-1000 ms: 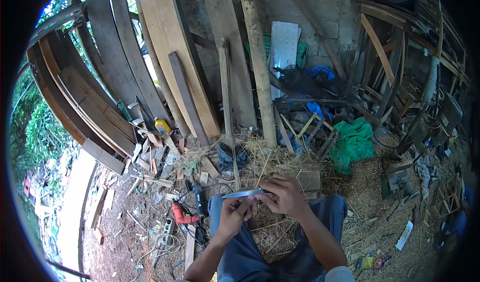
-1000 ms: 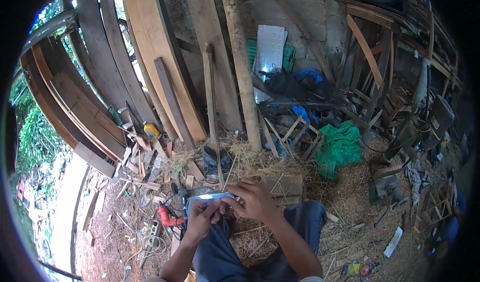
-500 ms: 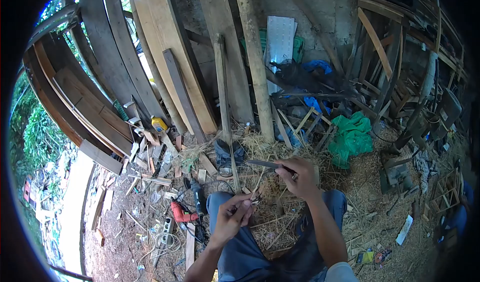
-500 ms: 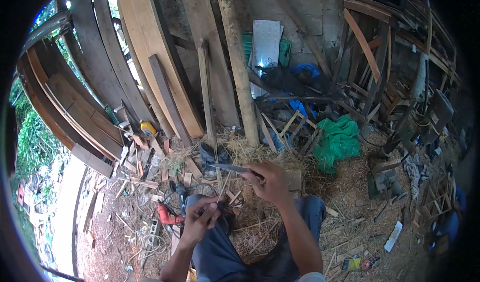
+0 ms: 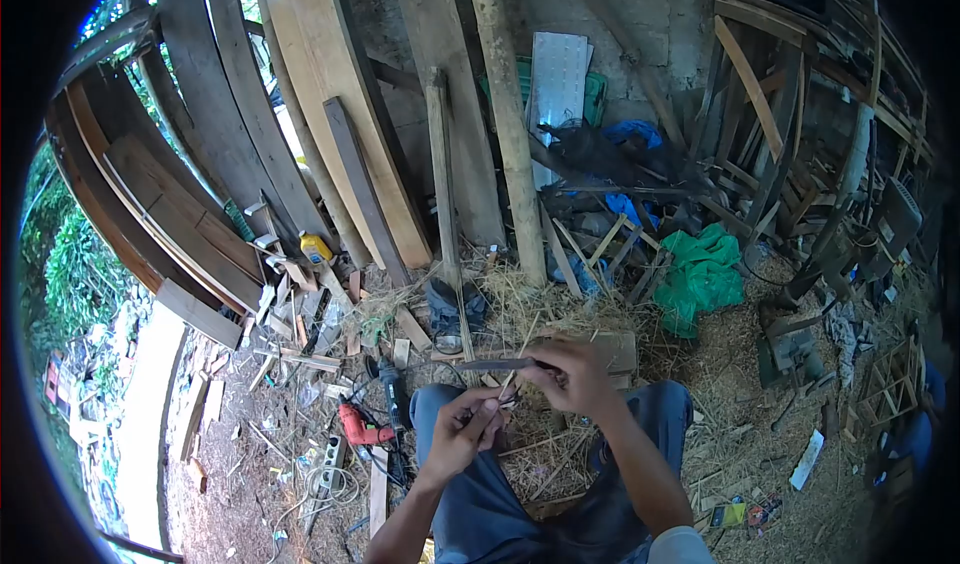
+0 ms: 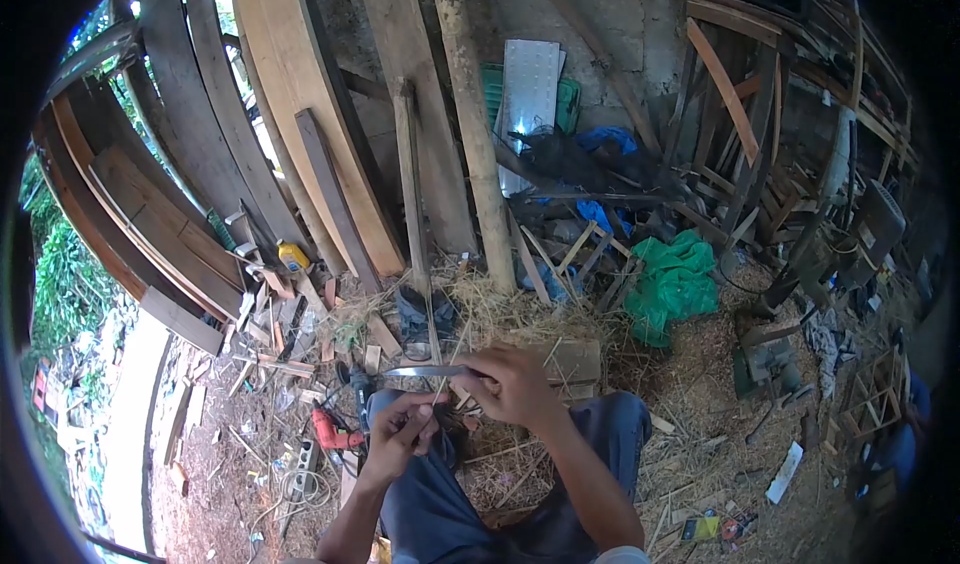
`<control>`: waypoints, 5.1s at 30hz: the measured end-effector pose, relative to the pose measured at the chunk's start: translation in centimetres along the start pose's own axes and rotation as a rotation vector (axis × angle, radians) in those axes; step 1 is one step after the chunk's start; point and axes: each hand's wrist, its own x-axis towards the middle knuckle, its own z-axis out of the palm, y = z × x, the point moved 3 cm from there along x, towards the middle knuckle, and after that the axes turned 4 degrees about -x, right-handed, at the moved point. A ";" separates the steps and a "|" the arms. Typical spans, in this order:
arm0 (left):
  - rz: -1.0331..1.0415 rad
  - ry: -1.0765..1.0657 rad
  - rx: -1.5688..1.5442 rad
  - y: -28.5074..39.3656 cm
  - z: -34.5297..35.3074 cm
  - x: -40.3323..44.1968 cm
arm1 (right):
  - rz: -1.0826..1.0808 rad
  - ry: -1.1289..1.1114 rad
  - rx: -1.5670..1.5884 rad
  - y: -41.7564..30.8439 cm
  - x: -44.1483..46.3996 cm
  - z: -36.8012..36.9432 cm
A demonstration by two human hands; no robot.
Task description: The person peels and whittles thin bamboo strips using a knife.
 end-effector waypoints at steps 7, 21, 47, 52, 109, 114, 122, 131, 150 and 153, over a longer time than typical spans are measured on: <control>0.000 0.017 -0.006 -0.2 -0.5 0.7 | 0.594 0.091 0.603 2.9 -0.7 -1.1; 0.052 0.045 0.278 0.1 -0.1 2.3 | 0.771 -0.521 1.059 -0.3 -1.4 3.1; 0.160 0.145 0.372 -1.1 -0.3 1.9 | 0.717 -0.482 0.925 0.3 -1.5 2.8; 0.178 0.173 0.428 -0.5 0.3 1.6 | 0.754 -0.419 0.833 -0.3 -1.4 3.6; 0.047 0.134 0.336 -1.0 0.5 0.7 | 0.836 -0.418 0.928 0.6 -1.8 2.8; 0.040 0.102 0.293 -1.1 0.6 0.6 | 0.845 -0.442 0.888 1.4 -1.8 2.7; 0.011 0.066 0.327 -2.0 -0.6 -1.2 | 0.972 0.065 0.850 8.7 -2.3 -4.3; 0.009 0.060 0.296 -1.8 0.1 -0.2 | 0.929 -0.332 1.059 2.4 -2.2 1.5; -0.031 0.031 0.155 -1.3 1.1 0.8 | 0.777 -0.407 0.896 1.0 -2.5 2.5; -0.036 0.035 0.154 -1.3 0.8 0.8 | 0.785 -0.479 0.950 0.6 -2.4 3.2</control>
